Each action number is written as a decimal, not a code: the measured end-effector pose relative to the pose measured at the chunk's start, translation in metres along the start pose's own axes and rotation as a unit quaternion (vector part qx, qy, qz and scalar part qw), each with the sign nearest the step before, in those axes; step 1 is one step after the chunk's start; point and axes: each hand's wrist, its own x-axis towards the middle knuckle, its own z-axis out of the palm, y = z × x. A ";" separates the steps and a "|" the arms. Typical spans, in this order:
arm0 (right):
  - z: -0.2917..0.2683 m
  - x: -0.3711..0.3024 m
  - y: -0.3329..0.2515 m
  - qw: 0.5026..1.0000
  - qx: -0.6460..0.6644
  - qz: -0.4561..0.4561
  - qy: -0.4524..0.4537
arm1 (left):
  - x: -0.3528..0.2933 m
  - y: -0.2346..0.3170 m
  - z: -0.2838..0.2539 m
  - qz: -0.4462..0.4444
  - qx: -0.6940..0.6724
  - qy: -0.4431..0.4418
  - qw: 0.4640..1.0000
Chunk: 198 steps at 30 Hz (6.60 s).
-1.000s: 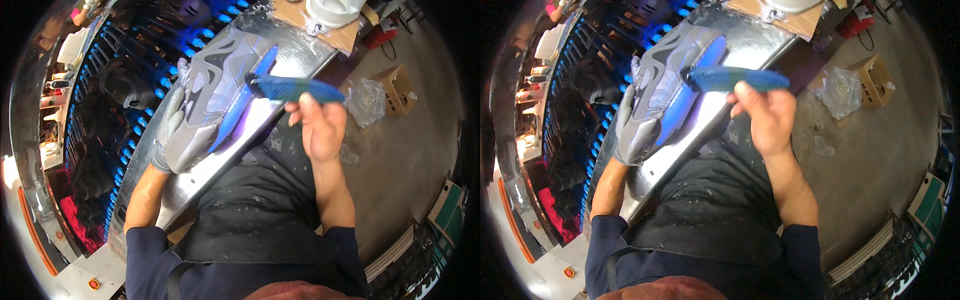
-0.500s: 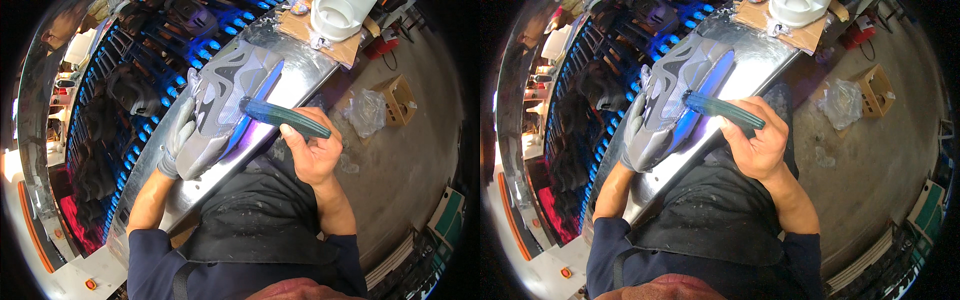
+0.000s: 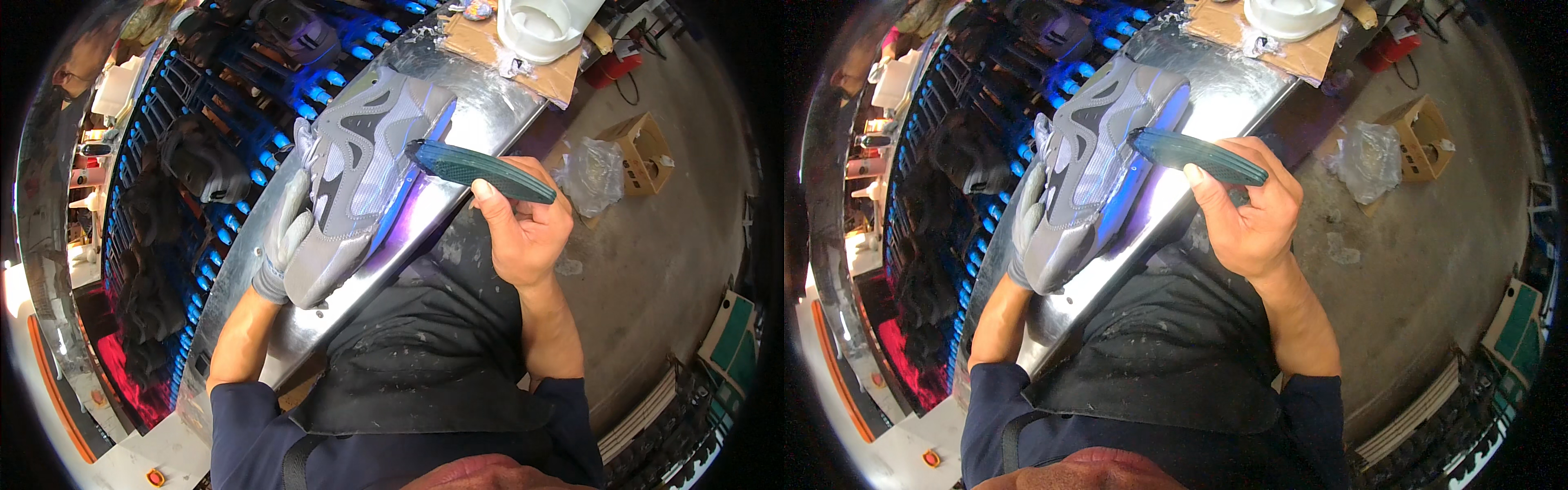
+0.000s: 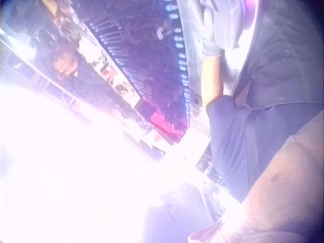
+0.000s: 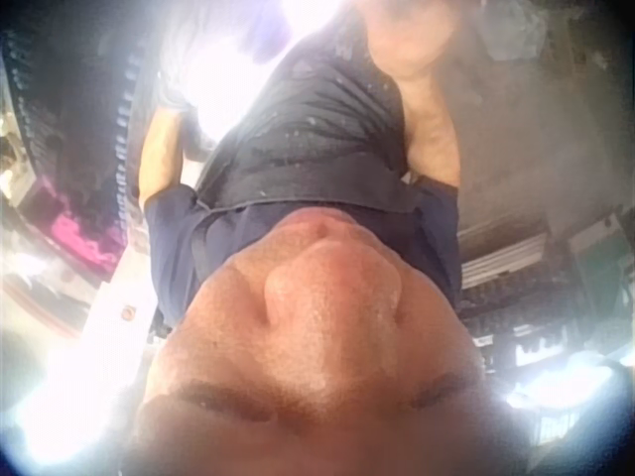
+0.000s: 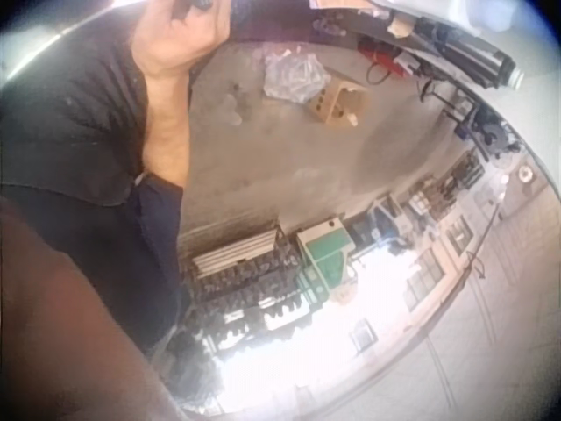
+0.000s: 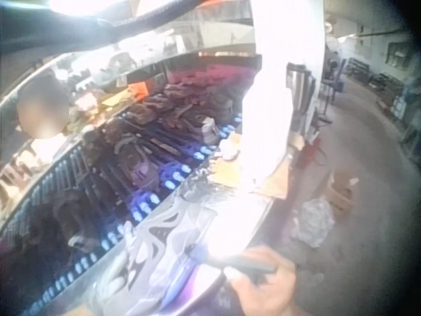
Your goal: The person scrubs a gray sneaker with a blue brush, repeatedly applying a white cleaning solution from a squeeze bottle to the upper and sides. They rotate the shoe to access different areas and continue scrubbing throughout the clip.
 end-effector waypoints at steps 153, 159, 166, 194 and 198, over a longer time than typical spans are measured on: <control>-0.065 0.024 -0.019 0.992 0.084 -0.057 -0.074 | 0.070 0.063 0.058 0.437 0.395 -0.036 0.807; -0.083 0.056 -0.033 0.982 0.140 0.090 -0.087 | 0.073 0.076 0.056 0.419 0.419 -0.063 0.803; -0.084 0.056 -0.046 0.974 0.160 0.056 -0.150 | 0.079 0.085 0.057 0.420 0.443 -0.058 0.790; -0.109 0.056 -0.109 0.918 -0.214 -0.291 -0.164 | 0.121 0.136 0.085 0.480 0.435 -0.056 0.760; -0.111 0.074 -0.119 0.901 -0.221 -0.325 -0.185 | 0.128 0.146 0.089 0.483 0.450 -0.073 0.748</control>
